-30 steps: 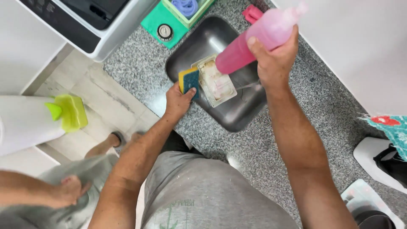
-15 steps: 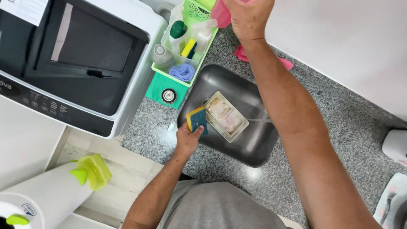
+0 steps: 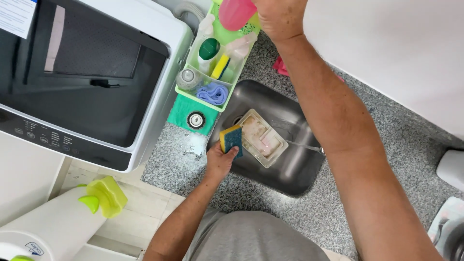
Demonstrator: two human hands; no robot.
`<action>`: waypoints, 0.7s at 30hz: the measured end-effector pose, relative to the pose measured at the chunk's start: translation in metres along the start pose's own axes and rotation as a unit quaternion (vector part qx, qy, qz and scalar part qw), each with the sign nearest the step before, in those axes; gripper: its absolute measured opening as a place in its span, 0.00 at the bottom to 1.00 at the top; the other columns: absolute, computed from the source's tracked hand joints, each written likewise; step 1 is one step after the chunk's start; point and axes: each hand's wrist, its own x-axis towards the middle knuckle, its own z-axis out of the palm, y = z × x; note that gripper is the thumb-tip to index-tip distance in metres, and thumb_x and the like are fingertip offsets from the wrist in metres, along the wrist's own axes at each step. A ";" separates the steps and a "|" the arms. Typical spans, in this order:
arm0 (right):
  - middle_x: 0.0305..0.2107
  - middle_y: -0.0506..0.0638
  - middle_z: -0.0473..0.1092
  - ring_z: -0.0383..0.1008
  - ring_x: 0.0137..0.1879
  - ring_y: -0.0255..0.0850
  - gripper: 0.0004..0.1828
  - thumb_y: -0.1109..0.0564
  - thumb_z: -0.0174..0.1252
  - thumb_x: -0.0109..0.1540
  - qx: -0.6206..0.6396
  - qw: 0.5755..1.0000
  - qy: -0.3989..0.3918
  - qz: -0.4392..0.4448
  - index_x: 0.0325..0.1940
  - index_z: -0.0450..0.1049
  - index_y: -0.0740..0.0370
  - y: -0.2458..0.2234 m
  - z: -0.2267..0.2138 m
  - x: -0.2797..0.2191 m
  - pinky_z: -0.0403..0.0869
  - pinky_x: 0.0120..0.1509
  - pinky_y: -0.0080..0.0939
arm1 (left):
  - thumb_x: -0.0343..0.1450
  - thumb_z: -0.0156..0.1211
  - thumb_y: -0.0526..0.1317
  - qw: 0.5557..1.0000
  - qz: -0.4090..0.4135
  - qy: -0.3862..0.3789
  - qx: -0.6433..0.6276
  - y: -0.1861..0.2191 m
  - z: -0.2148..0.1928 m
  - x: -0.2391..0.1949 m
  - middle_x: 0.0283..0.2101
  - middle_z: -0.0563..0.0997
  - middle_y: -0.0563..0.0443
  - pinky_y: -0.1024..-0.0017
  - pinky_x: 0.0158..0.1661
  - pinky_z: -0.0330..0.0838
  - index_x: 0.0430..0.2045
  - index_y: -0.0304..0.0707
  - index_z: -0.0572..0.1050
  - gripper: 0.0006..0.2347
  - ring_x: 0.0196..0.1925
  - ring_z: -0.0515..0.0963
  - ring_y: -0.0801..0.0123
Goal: Washing a plastic refrigerator tray in a sink using a sponge and liquid soap.
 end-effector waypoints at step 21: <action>0.37 0.49 0.75 0.75 0.40 0.37 0.15 0.56 0.67 0.59 -0.035 0.996 -0.062 0.045 0.45 0.71 0.60 0.001 -0.067 -0.082 0.78 0.43 0.37 | 0.68 0.71 0.36 0.997 -0.034 -0.016 -0.071 0.013 0.016 0.000 0.27 0.83 0.51 0.73 0.29 0.83 0.30 0.36 0.80 0.05 0.30 0.83 0.73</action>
